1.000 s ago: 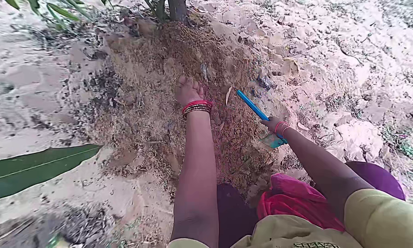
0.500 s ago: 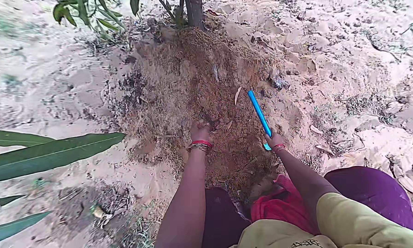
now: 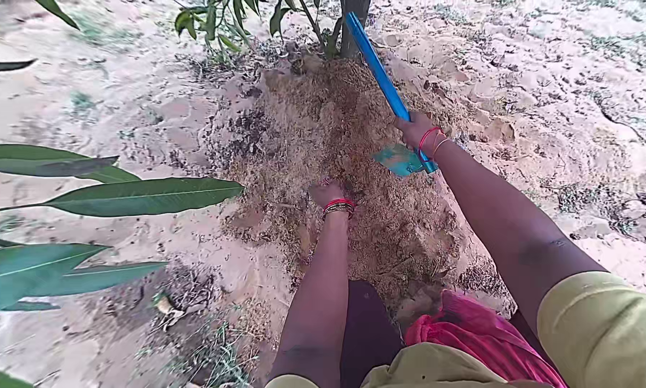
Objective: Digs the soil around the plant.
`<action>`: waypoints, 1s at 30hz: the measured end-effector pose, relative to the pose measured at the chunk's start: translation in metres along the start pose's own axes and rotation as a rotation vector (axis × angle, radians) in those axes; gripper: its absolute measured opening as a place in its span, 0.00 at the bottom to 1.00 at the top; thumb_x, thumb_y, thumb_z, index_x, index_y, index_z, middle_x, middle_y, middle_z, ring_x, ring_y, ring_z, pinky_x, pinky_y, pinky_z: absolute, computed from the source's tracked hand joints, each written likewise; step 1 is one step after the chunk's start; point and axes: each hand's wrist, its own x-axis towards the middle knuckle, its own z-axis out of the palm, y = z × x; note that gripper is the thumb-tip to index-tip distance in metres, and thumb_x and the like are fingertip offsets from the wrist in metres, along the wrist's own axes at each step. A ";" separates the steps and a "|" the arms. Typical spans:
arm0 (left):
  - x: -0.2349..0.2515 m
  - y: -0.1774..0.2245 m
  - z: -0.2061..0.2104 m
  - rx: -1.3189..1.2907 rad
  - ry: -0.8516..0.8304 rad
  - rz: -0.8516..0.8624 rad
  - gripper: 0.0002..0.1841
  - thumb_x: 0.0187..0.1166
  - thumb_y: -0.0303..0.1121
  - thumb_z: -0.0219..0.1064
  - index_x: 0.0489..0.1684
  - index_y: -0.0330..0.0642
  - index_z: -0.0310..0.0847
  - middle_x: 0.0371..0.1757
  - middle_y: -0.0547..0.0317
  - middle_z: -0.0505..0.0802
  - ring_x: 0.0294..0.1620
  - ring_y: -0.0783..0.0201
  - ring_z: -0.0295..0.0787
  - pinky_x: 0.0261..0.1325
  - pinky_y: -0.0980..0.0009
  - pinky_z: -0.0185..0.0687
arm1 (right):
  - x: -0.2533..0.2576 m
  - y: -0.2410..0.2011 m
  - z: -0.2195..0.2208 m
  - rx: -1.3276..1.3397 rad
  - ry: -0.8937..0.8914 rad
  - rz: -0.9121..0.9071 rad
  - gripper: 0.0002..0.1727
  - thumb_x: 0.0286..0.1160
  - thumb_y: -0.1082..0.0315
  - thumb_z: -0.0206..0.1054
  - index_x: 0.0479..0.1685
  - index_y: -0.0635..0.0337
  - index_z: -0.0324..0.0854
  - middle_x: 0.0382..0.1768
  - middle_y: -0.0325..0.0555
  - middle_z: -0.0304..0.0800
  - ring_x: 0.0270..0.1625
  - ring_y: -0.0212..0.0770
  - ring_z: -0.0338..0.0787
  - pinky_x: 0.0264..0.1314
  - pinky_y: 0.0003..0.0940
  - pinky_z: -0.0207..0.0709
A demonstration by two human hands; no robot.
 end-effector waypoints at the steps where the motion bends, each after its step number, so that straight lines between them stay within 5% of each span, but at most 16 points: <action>1: 0.002 0.003 -0.004 -0.020 0.020 -0.009 0.34 0.80 0.24 0.67 0.87 0.32 0.59 0.79 0.33 0.77 0.77 0.45 0.76 0.77 0.51 0.72 | -0.001 -0.001 0.004 0.007 -0.037 0.061 0.25 0.94 0.48 0.52 0.63 0.64 0.75 0.29 0.44 0.74 0.22 0.36 0.73 0.29 0.34 0.73; 5: 0.000 0.015 -0.018 -0.073 0.031 -0.038 0.32 0.84 0.26 0.63 0.88 0.32 0.57 0.78 0.37 0.78 0.75 0.51 0.78 0.76 0.58 0.72 | -0.044 0.060 0.068 0.164 -0.129 0.324 0.23 0.94 0.49 0.53 0.68 0.61 0.72 0.26 0.39 0.70 0.19 0.32 0.70 0.24 0.28 0.70; 8: 0.000 0.026 -0.018 -0.149 0.043 -0.034 0.32 0.83 0.23 0.62 0.88 0.37 0.56 0.75 0.40 0.80 0.65 0.56 0.81 0.63 0.63 0.78 | -0.080 0.130 0.125 0.088 -0.150 0.464 0.23 0.94 0.50 0.54 0.61 0.64 0.76 0.28 0.45 0.76 0.23 0.37 0.76 0.29 0.34 0.75; 9: 0.001 0.024 -0.018 -0.175 0.044 -0.031 0.33 0.81 0.22 0.63 0.88 0.39 0.56 0.75 0.39 0.78 0.61 0.56 0.80 0.58 0.62 0.77 | -0.094 0.154 0.141 -0.001 -0.162 0.495 0.25 0.94 0.51 0.53 0.64 0.67 0.77 0.37 0.54 0.82 0.33 0.45 0.83 0.41 0.43 0.79; 11: 0.004 0.019 -0.020 -0.149 0.036 -0.009 0.35 0.79 0.21 0.65 0.89 0.37 0.56 0.78 0.37 0.76 0.68 0.52 0.79 0.65 0.58 0.77 | -0.115 0.190 0.168 -0.133 -0.183 0.530 0.28 0.94 0.53 0.52 0.76 0.71 0.73 0.62 0.68 0.87 0.65 0.60 0.88 0.71 0.56 0.75; 13: 0.007 0.012 -0.020 -0.082 0.025 -0.001 0.36 0.78 0.21 0.66 0.88 0.35 0.55 0.81 0.35 0.74 0.75 0.49 0.76 0.73 0.56 0.74 | -0.130 0.209 0.186 -0.157 -0.164 0.499 0.30 0.94 0.54 0.51 0.80 0.72 0.69 0.66 0.70 0.85 0.72 0.63 0.85 0.78 0.58 0.72; 21: 0.011 0.001 -0.025 0.040 -0.014 -0.060 0.34 0.79 0.22 0.67 0.87 0.32 0.59 0.82 0.34 0.74 0.81 0.46 0.72 0.79 0.51 0.68 | -0.142 0.221 0.190 -0.081 -0.127 0.336 0.28 0.92 0.57 0.55 0.78 0.73 0.71 0.59 0.72 0.88 0.64 0.65 0.88 0.72 0.60 0.75; 26: 0.008 0.008 -0.029 0.055 0.052 -0.096 0.33 0.78 0.23 0.69 0.86 0.32 0.62 0.81 0.35 0.76 0.80 0.47 0.73 0.80 0.52 0.67 | -0.122 0.161 0.159 -0.158 -0.197 0.252 0.28 0.93 0.54 0.54 0.75 0.71 0.73 0.59 0.69 0.88 0.64 0.63 0.88 0.71 0.60 0.75; 28: 0.010 0.017 -0.027 0.050 0.080 -0.076 0.30 0.81 0.26 0.67 0.83 0.30 0.64 0.79 0.33 0.77 0.79 0.45 0.73 0.79 0.50 0.68 | -0.105 0.115 0.136 -0.060 -0.101 0.220 0.26 0.94 0.55 0.53 0.72 0.71 0.75 0.52 0.66 0.88 0.55 0.59 0.90 0.65 0.57 0.77; 30: 0.013 0.020 -0.026 0.033 0.087 -0.067 0.31 0.82 0.27 0.67 0.84 0.31 0.64 0.78 0.33 0.78 0.79 0.43 0.74 0.79 0.49 0.68 | -0.086 0.066 0.108 0.070 0.017 0.083 0.24 0.94 0.55 0.54 0.65 0.70 0.76 0.35 0.60 0.84 0.35 0.53 0.86 0.45 0.53 0.80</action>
